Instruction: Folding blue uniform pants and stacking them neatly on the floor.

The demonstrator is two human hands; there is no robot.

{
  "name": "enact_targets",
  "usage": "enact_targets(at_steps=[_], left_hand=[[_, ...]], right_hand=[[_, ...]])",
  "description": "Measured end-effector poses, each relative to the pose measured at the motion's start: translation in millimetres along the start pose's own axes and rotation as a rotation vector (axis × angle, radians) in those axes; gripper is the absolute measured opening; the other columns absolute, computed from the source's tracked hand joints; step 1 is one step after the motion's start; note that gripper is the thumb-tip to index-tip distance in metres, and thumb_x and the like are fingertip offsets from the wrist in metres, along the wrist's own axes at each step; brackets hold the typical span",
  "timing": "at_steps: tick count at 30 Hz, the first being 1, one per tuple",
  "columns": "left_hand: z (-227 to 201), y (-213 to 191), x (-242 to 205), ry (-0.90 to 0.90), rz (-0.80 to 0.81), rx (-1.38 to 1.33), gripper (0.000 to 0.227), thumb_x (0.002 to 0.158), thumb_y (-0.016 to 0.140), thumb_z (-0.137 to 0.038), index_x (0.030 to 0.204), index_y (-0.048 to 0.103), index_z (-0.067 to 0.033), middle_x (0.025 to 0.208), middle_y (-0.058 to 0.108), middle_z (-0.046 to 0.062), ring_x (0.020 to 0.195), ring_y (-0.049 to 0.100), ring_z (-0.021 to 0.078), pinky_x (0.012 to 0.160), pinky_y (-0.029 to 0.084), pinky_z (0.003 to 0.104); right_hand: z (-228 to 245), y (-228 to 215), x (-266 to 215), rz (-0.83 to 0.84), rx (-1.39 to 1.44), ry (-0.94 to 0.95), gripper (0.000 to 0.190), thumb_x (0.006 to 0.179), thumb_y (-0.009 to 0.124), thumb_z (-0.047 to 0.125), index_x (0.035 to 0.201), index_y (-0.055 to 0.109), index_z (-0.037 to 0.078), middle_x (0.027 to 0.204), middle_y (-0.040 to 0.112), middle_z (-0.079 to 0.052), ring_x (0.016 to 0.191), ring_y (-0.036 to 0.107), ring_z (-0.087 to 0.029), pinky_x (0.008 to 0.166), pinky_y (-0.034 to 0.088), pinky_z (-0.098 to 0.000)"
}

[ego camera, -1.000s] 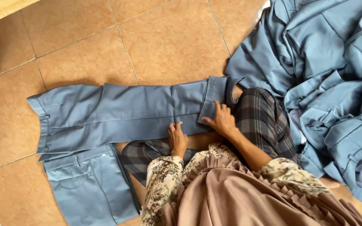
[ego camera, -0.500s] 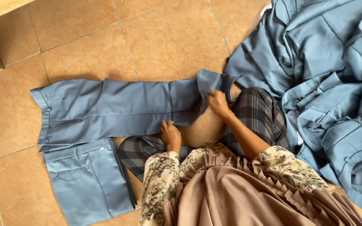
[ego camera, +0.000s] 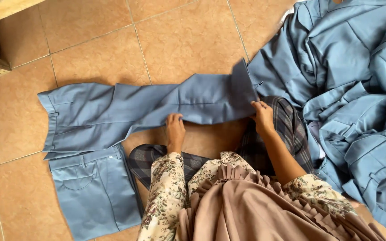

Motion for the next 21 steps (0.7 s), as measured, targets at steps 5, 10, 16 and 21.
enact_targets(at_steps=[5,10,16,21], left_hand=[[28,35,-36,-0.191,0.416,0.317,0.041,0.086,0.072,-0.017,0.123,0.056,-0.0229,0.144,0.048,0.005,0.142,0.041,0.0292,0.102,0.050,0.050],[31,49,-48,-0.269,0.316,0.160,0.042,0.085,0.072,-0.017,0.125,0.058,-0.0232,0.141,0.049,0.008,0.141,0.042,0.0312,0.107,0.048,0.049],[36,68,-95,-0.779,0.033,-0.490,0.047,0.084,0.074,-0.015,0.128,0.059,-0.0157,0.126,0.058,0.017,0.120,0.061,0.0336,0.096,0.054,0.047],[28,67,-105,-1.343,0.138,-1.153,0.075,0.095,0.073,-0.052,0.149,0.041,-0.0120,0.120,0.054,0.021,0.109,0.065,0.0341,0.092,0.058,0.051]], right_hand=[[55,30,-43,0.035,-0.954,-0.635,0.034,0.100,0.067,0.041,0.104,0.077,0.009,0.125,0.056,-0.024,0.113,0.056,-0.050,0.103,0.044,-0.0547],[50,57,-14,0.032,-1.118,-0.535,0.065,0.093,0.072,0.052,0.134,0.047,0.008,0.122,0.050,-0.028,0.116,0.053,-0.056,0.097,0.046,-0.0652],[2,77,19,0.163,-1.203,-0.274,0.086,0.094,0.062,0.009,0.160,0.012,0.028,0.125,0.056,-0.035,0.122,0.055,-0.059,0.105,0.044,-0.0652],[66,134,-62,0.376,-0.890,-0.169,0.081,0.090,0.066,0.009,0.156,0.034,0.045,0.145,0.052,-0.030,0.135,0.051,-0.045,0.111,0.044,-0.0476]])
Point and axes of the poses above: each hand's wrist, its own x-axis towards the middle knuckle, its own y-axis out of the palm, z = x × y, the point moved 5 cm from there along x, towards the middle knuckle
